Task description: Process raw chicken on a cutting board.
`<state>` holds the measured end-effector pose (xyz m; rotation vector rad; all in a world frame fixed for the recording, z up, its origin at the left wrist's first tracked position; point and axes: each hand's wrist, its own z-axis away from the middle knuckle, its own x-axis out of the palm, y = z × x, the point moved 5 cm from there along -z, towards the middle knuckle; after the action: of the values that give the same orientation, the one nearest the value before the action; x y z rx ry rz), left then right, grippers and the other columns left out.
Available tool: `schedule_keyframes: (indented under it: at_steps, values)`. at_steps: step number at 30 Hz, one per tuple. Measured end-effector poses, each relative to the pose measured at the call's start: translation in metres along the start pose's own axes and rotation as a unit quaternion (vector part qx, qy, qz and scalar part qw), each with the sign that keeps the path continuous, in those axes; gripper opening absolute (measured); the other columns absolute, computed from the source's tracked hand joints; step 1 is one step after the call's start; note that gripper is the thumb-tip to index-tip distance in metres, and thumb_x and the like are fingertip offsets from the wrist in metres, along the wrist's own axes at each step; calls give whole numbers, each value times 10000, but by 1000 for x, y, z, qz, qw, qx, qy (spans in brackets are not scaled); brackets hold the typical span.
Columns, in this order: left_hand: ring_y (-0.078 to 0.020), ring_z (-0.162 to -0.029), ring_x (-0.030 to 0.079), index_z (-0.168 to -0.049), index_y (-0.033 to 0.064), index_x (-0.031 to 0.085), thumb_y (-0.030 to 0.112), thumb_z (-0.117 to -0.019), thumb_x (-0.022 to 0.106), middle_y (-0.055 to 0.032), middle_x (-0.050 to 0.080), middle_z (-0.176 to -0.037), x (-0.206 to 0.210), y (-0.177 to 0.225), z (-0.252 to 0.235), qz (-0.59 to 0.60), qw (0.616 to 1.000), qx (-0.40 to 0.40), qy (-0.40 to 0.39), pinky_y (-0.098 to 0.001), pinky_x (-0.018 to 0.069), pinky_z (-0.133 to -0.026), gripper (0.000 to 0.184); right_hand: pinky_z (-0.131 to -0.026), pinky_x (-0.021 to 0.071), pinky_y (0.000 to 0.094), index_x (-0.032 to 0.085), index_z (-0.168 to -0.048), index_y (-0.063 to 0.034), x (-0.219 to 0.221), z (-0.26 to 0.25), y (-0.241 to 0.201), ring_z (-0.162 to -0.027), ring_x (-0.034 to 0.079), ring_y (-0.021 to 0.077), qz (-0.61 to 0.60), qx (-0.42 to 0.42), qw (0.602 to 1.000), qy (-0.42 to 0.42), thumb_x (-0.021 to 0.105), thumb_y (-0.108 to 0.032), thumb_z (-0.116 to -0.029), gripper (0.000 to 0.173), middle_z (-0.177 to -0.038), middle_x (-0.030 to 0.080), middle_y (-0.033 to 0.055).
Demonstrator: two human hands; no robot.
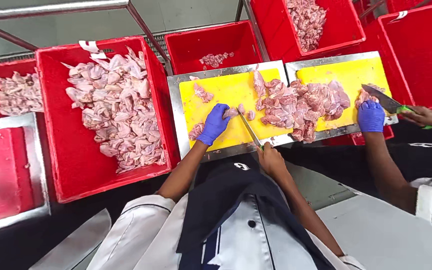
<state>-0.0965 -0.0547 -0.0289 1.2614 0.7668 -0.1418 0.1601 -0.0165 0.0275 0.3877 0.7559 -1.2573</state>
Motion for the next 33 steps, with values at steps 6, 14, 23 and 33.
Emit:
schedule_keyframes:
  at_steps: [6,14,23,33]
  values:
    - [-296,-1139,663,-1180,1,683,124,-932,689,-176,677,-1225,0,1,-10,-38,998,-6,-53,-449,519,-1042,277,-896,554,564,505,-1337,7,-12,1,-48,-1064,694,401,18,-36,998,-40,370,-497,-1101,572,-1081,685,228]
    - [-289,-1146,676,-1109,9,718,78,-934,668,-163,706,-1185,9,5,-5,-33,999,2,-35,-461,530,-1039,194,-897,562,544,520,-1327,25,-7,-53,-93,-1071,698,383,-45,-77,996,6,374,-460,-1109,552,-1102,686,226]
    - [-347,-1163,669,-1347,66,632,167,-1020,548,-192,644,-1323,14,21,-13,-46,988,-124,84,-520,551,-992,352,-793,531,560,590,-1192,10,10,-17,21,-857,664,356,-142,-108,984,-21,418,-497,-1089,546,-893,638,189]
    - [-426,-1218,599,-1212,94,704,80,-901,622,-200,625,-1307,96,95,-19,-207,964,-47,-157,-598,550,-917,322,-633,537,452,591,-1132,-11,-31,-8,104,-618,612,233,-259,-111,954,105,409,-470,-1093,495,-708,576,91]
